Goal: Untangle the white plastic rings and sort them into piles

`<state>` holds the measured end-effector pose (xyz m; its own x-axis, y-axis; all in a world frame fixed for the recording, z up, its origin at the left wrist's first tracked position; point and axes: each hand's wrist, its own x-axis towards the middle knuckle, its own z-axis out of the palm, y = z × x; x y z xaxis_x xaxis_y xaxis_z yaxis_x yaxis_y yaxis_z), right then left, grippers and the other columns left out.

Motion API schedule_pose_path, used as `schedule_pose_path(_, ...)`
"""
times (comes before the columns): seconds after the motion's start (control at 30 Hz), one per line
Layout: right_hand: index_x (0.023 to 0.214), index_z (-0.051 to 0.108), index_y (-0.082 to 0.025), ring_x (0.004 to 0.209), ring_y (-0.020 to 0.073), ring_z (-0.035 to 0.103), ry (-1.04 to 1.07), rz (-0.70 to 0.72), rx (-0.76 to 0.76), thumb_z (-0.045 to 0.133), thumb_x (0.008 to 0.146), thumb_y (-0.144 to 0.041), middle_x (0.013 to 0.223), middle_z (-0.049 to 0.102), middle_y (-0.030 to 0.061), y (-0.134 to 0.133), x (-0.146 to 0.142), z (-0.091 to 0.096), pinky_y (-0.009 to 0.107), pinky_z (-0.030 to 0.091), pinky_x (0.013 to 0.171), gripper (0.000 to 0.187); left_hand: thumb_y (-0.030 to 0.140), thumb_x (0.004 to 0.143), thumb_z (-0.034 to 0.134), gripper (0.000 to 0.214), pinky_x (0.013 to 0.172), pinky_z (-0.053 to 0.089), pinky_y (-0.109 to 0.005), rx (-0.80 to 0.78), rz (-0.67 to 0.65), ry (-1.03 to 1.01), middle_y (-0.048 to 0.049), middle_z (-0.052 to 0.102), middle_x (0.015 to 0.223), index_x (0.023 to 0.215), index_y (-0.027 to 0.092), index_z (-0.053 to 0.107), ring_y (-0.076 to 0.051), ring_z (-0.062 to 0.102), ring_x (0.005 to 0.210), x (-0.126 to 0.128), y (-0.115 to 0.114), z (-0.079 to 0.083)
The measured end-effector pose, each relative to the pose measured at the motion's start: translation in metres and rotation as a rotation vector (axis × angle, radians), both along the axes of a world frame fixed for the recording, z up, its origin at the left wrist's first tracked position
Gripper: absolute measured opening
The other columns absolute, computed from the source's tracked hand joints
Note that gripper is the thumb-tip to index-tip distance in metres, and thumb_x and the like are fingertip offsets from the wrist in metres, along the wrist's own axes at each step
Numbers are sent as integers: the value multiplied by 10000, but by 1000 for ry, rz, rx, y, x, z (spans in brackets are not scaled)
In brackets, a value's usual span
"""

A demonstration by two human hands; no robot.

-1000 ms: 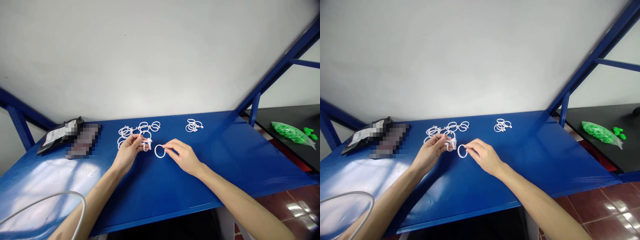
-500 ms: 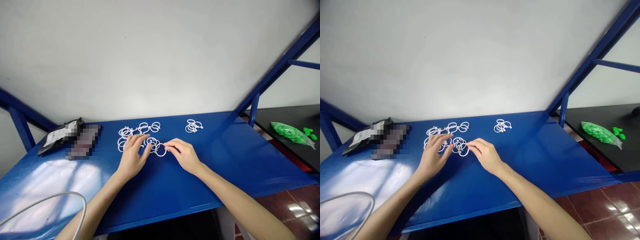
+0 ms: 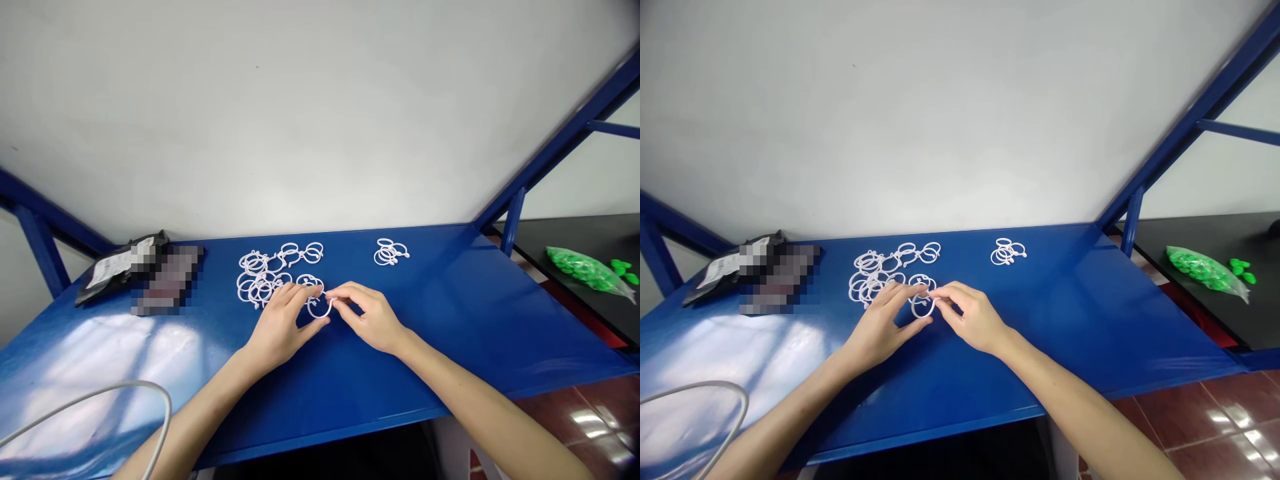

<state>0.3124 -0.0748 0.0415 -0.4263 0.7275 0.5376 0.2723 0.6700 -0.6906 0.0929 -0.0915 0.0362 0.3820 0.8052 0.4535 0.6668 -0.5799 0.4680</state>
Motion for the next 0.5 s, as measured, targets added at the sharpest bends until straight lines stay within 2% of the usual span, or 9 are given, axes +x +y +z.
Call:
schedule_pose_path(0.23, 1062, 705, -222, 844, 169, 706, -63, -10, -7, 572, 1022, -206, 939, 738, 34, -2, 2, 2, 302, 575, 774, 140, 324, 933, 693, 339, 908, 523, -455, 72, -12, 38, -86, 730, 1113, 1250, 239, 610, -271, 650, 1006, 0, 1, -4)
schedule_pose_path(0.33, 1045, 704, -220, 838, 165, 710, -74, -27, 1, 582, 1016, -200, 933, 745, 25, -1, 1, 2, 290, 567, 770, 127, 353, 926, 706, 416, 925, 526, -458, 97, -43, 66, -96, 722, 1152, 1305, 234, 583, -274, 641, 1032, -4, 3, -2)
schedule_pose_path(0.43, 1048, 705, -219, 890, 183, 727, -100, -142, 0, 587, 1008, -199, 996, 765, 34, 9, 6, 0, 310, 570, 814, 126, 375, 915, 715, 481, 957, 524, -476, 84, -13, 100, -95, 712, 1193, 1355, 247, 568, -285, 636, 1075, -10, 8, 0)
schedule_pose_path(0.5, 1050, 702, -212, 908, 210, 733, -156, -274, 8, 578, 998, -195, 1017, 769, 51, 21, 16, -2, 345, 571, 826, 135, 342, 933, 681, 426, 965, 525, -484, 82, 25, 131, -98, 707, 1206, 1339, 245, 593, -293, 631, 1105, -13, 12, 0)
